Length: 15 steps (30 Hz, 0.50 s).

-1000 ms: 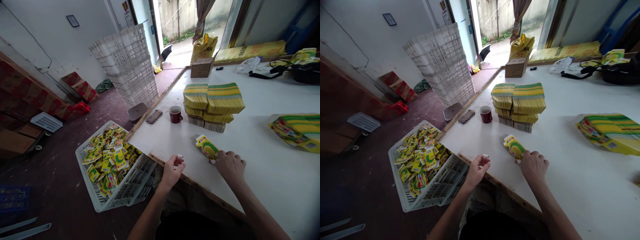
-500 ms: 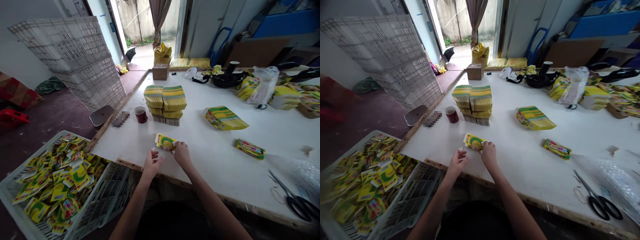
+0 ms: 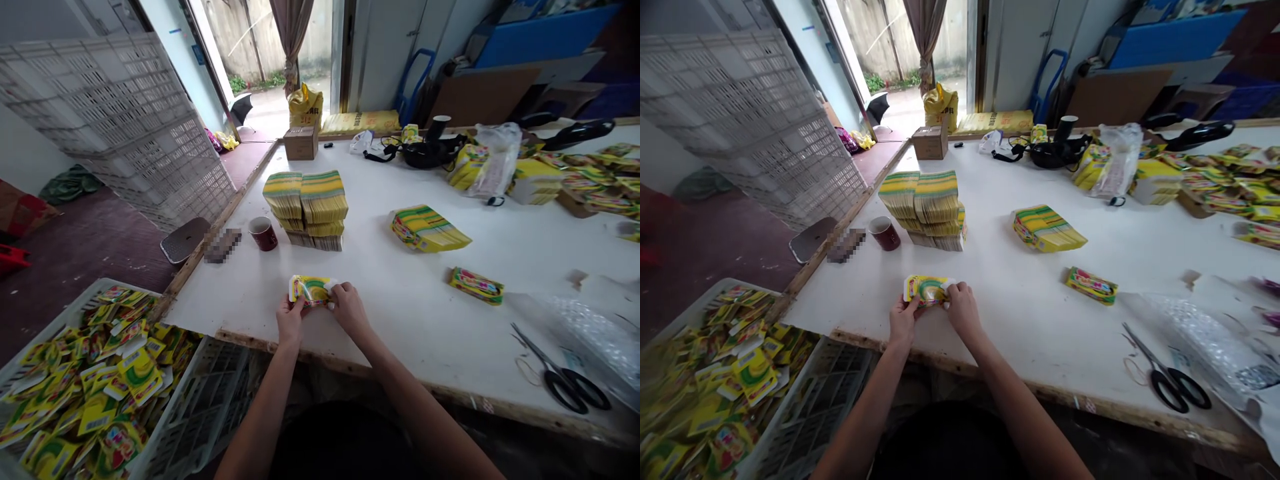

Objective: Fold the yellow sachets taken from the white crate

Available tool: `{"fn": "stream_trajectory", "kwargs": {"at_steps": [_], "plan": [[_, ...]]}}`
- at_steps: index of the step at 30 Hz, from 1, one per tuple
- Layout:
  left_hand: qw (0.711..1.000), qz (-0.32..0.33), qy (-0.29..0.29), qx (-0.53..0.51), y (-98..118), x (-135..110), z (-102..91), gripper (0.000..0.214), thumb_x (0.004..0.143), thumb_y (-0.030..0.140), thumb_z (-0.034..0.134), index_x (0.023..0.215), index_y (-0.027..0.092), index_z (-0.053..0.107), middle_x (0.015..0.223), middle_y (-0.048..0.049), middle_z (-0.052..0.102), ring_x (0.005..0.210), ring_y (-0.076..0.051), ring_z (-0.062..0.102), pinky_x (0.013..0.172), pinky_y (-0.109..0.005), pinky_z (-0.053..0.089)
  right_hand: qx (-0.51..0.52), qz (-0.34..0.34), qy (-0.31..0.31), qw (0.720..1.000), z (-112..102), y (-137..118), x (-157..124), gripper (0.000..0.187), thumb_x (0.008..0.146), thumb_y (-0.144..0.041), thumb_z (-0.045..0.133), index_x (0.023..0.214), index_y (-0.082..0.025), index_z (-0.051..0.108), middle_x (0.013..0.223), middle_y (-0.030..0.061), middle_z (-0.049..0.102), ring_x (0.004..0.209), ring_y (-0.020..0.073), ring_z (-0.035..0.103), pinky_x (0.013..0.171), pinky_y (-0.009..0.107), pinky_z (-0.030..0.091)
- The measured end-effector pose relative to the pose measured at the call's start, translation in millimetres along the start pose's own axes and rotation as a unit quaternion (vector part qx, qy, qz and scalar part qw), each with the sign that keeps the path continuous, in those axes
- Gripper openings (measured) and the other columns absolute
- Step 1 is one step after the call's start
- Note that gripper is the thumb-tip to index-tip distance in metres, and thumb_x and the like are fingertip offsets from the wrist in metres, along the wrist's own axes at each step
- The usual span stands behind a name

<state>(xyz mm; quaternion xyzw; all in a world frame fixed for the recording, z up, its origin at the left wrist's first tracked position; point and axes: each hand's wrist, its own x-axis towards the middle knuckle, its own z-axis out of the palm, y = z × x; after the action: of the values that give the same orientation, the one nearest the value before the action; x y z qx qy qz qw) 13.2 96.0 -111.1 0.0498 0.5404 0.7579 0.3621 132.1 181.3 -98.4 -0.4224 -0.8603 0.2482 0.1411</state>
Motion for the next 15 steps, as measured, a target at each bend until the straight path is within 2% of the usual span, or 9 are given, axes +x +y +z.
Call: {"fn": "stream_trajectory", "kwargs": {"at_steps": [6, 10, 12, 15], "plan": [[1.000, 0.007, 0.013, -0.025, 0, -1, -4.8, 0.058, 0.050, 0.036, 0.083, 0.092, 0.010, 0.054, 0.094, -0.0069, 0.059, 0.080, -0.015, 0.057, 0.061, -0.024, 0.052, 0.042, 0.006, 0.011, 0.999, 7, -8, -3, 0.025, 0.073, 0.003, 0.045, 0.094, -0.009, 0.050, 0.098, 0.0114, 0.049, 0.090, 0.0217, 0.042, 0.077, 0.031, 0.033], [0.999, 0.010, 0.003, -0.042, -2, 0, -4.0, 0.061, 0.051, 0.040, 0.084, 0.094, 0.010, 0.052, 0.097, -0.0087, 0.058, 0.080, -0.015, 0.057, 0.063, -0.026, 0.053, 0.107, 0.024, -0.016, 0.994, 8, -6, 1, 0.027, 0.067, -0.001, 0.057, 0.089, -0.012, 0.046, 0.087, 0.0066, 0.053, 0.078, 0.0183, 0.045, 0.068, 0.028, 0.031], [0.998, 0.029, 0.015, -0.050, -2, -3, -2.7, 0.064, 0.054, 0.043, 0.083, 0.098, 0.012, 0.050, 0.103, -0.0094, 0.056, 0.085, -0.016, 0.057, 0.069, -0.027, 0.052, 0.158, 0.034, -0.028, 0.987, 5, -4, 3, 0.026, 0.068, -0.003, 0.058, 0.088, -0.013, 0.045, 0.082, 0.0032, 0.054, 0.072, 0.0153, 0.047, 0.065, 0.026, 0.032], [0.992, 0.092, 0.074, -0.052, 0, -16, 0.7, 0.063, 0.065, 0.044, 0.079, 0.110, 0.018, 0.044, 0.118, -0.0073, 0.050, 0.101, -0.013, 0.054, 0.084, -0.023, 0.048, 0.237, 0.044, -0.048, 0.969, -1, -8, 2, 0.023, 0.067, -0.004, 0.056, 0.085, -0.014, 0.045, 0.078, 0.0003, 0.055, 0.067, 0.0126, 0.049, 0.063, 0.023, 0.035]]}}
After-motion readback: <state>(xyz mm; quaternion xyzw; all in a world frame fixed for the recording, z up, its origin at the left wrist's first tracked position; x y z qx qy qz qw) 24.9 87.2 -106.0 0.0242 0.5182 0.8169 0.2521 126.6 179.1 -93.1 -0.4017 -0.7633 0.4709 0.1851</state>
